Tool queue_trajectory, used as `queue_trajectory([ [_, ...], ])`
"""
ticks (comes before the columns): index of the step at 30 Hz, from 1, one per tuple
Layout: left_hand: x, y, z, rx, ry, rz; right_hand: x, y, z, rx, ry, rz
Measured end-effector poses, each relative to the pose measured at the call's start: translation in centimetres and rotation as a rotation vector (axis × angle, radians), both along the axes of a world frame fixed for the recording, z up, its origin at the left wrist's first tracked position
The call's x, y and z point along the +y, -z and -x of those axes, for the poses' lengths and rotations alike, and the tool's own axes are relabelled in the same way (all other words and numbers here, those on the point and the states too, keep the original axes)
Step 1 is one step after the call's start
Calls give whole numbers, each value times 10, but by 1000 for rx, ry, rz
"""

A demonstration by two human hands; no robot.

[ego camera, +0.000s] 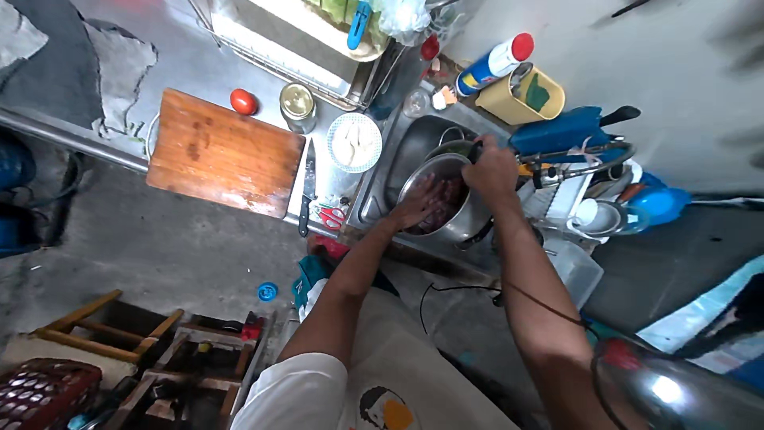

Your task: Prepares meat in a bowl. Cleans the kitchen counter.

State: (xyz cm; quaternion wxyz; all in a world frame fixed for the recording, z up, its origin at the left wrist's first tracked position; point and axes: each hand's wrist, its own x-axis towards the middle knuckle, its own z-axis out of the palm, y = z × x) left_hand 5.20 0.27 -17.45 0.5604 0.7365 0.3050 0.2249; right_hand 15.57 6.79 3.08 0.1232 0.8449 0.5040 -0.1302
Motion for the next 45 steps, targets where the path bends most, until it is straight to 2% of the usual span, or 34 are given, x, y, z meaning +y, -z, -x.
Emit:
queue_trajectory([
  [13, 4, 2, -4, -56, 41, 23, 21, -9, 13, -36, 13, 60],
  [27, 6, -23, -5, -190, 89, 37, 30, -18, 22, -91, 4, 78],
  [36, 1, -38, -4, -195, 105, 88, 33, -24, 30, -111, -28, 88],
  [39, -4, -52, -2, -201, 54, 117, 31, -31, 33, -87, -41, 90],
  [45, -7, -48, 1, -159, 78, 169, 25, -34, 35, -66, -34, 68],
])
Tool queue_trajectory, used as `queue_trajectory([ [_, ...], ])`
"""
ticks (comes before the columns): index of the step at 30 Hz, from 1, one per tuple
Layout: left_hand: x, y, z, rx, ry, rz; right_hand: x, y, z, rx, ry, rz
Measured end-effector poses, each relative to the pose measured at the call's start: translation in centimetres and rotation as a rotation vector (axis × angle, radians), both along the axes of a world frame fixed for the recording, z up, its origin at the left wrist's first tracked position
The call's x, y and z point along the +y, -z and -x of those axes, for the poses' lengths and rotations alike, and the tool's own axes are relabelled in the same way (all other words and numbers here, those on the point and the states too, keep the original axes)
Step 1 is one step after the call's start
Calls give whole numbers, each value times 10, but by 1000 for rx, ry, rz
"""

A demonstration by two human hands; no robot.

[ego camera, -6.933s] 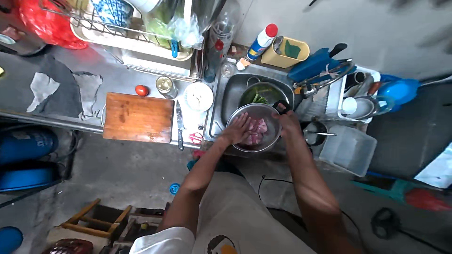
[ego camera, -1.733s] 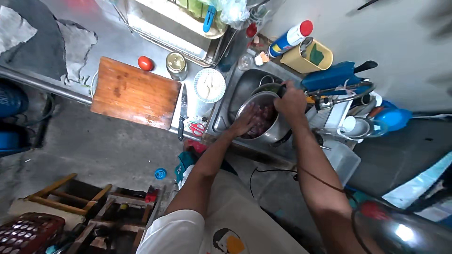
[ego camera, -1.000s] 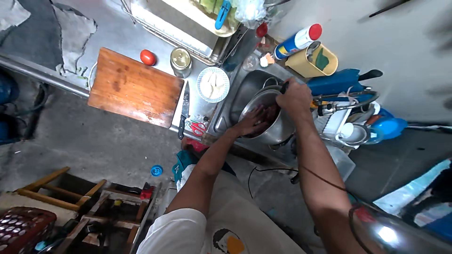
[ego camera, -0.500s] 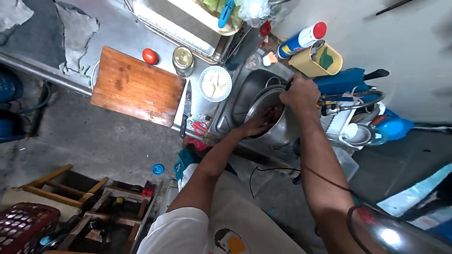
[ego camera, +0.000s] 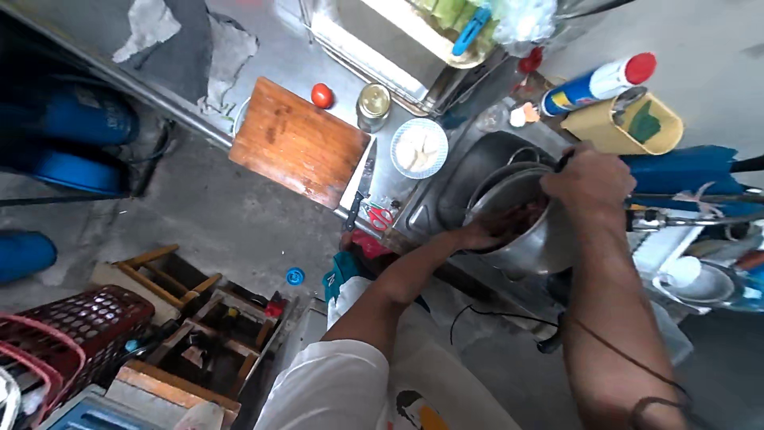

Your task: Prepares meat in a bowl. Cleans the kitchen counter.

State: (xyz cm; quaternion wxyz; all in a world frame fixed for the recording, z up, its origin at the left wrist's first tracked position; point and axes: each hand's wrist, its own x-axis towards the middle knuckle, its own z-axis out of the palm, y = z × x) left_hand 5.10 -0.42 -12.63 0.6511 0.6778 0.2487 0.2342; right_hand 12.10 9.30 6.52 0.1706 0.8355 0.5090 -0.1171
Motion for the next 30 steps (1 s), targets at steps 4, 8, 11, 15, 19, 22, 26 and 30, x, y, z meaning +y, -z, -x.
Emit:
queue_trajectory([
  [4, -1, -1, 1, -21, 18, -5, -11, 4, -7, 11, -6, -39],
  [8, -1, -11, 8, -55, 42, -20, -12, -4, -2, 33, -29, -52],
  [11, -2, -5, 4, -62, 38, -67, -13, -6, -2, 3, 2, -38],
  [15, -3, -14, 5, -58, 63, -76, -24, -10, -3, 16, 6, -53],
  [19, -11, -19, 6, -29, 78, -19, -24, -13, 3, -13, 41, -28],
  [22, -14, -21, 7, -80, 68, -3, -19, -14, 6, -50, 53, -13],
  [26, -13, -18, 12, -40, 107, 11, -27, -16, 5, -43, 65, -34],
  [30, -13, 0, 16, 105, 127, -217, -60, -17, -9, 34, 115, -125],
])
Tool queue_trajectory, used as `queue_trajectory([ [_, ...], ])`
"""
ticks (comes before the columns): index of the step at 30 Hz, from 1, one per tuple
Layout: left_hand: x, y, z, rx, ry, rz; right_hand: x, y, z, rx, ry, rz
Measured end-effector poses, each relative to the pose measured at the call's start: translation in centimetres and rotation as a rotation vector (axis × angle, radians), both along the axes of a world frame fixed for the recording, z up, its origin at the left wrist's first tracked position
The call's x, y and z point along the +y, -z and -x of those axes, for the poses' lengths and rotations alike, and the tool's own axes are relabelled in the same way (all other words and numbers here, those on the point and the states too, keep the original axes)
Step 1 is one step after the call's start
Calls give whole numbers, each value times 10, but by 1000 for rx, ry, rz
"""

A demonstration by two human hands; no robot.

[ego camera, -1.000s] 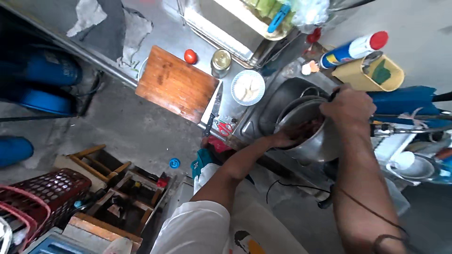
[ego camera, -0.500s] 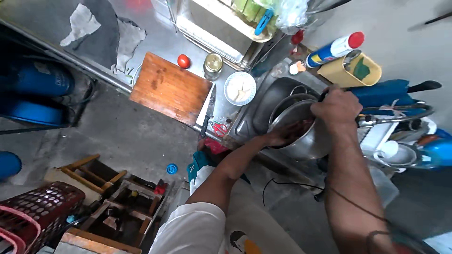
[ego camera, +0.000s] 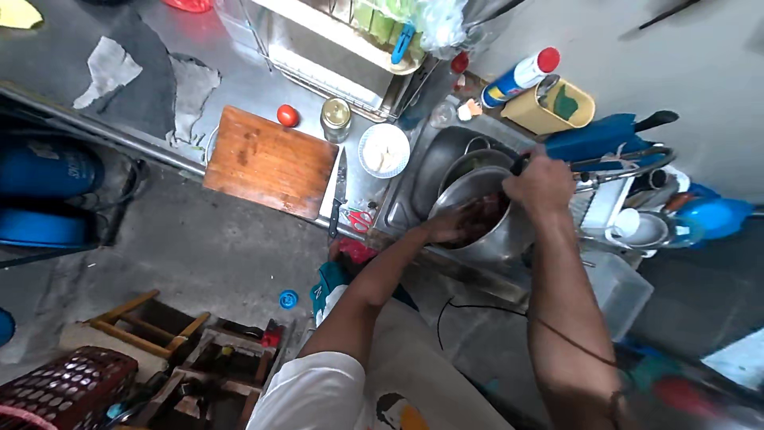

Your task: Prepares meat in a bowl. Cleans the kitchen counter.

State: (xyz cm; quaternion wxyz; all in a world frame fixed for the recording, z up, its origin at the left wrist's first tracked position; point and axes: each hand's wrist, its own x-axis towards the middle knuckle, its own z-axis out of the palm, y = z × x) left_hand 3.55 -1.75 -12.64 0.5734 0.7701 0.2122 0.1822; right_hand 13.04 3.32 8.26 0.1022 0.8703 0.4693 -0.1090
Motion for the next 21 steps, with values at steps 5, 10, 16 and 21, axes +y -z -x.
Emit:
queue_trajectory([
  [5, -16, -5, 33, -47, -173, -168, -97, 10, -44, 213, 187, -194],
  [10, -50, -31, 118, 7, -479, -49, -229, 47, -60, 455, 478, -578],
  [16, -84, 2, 213, 162, -646, 12, -321, 119, -52, 564, 666, -884],
  [21, -98, 14, 260, 436, -853, -40, -357, 157, -51, 667, 768, -1008],
])
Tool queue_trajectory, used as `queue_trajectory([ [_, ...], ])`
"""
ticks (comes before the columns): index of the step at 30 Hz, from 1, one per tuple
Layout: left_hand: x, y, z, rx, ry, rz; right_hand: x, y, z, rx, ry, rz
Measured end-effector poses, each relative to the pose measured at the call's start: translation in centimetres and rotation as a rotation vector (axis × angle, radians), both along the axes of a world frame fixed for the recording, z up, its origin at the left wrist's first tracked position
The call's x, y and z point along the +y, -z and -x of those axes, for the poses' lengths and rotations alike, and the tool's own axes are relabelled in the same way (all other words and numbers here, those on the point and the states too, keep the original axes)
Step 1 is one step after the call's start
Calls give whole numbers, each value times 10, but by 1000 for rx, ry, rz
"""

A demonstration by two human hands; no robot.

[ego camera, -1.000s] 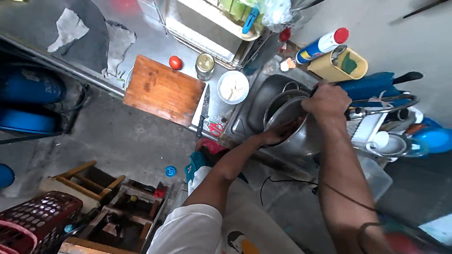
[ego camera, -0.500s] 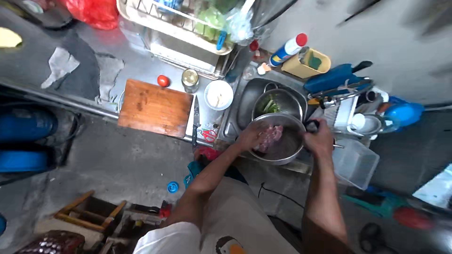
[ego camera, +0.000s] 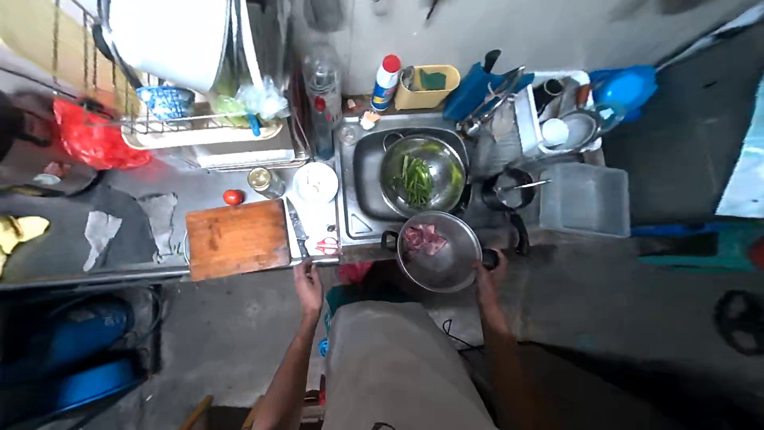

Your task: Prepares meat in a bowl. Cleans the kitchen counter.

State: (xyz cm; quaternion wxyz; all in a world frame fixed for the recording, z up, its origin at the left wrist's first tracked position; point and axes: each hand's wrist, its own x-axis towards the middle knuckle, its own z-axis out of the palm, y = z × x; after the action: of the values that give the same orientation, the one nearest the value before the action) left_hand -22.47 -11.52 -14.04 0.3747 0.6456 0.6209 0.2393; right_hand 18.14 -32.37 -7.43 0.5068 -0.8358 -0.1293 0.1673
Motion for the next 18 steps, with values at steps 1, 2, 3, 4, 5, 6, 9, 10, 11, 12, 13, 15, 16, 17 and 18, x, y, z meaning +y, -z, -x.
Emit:
queue_trajectory([
  [1, -2, 0, 3, 26, -64, 11, -2, 3, 0, 17, 18, -21],
  [2, -4, -1, 5, 37, -125, 28, -3, 5, 1, 34, 45, -35],
  [3, -5, -1, 4, 33, -182, 47, -4, 6, 1, 56, 71, -40],
  [4, -6, -1, 2, 18, -232, 67, -4, 5, 0, 76, 94, -41],
  [5, -7, 1, -1, -3, -271, 89, -5, 5, -1, 94, 113, -38],
  [6, -10, 1, -5, -25, -301, 113, -7, 5, -4, 103, 122, -37],
  [9, -20, 1, -16, -64, -325, 144, -13, 12, -18, 108, 157, -61],
  [10, -24, 0, -20, -74, -324, 148, -16, 14, -23, 111, 176, -87],
  [11, -27, 0, -24, -86, -325, 153, -19, 17, -29, 107, 200, -112],
  [12, -30, -1, -27, -99, -327, 161, -23, 20, -35, 97, 227, -138],
  [13, -34, -3, -29, -109, -330, 172, -27, 19, -39, 85, 256, -155],
  [15, -40, 0, -30, -125, -330, 171, -36, 14, -47, 86, 329, -159],
  [16, -43, 3, -30, -134, -331, 169, -39, 11, -51, 82, 370, -155],
  [17, -46, 4, -30, -144, -333, 171, -40, 11, -54, 71, 420, -155],
  [18, -48, 5, -30, -150, -337, 173, -42, 11, -57, 63, 465, -156],
])
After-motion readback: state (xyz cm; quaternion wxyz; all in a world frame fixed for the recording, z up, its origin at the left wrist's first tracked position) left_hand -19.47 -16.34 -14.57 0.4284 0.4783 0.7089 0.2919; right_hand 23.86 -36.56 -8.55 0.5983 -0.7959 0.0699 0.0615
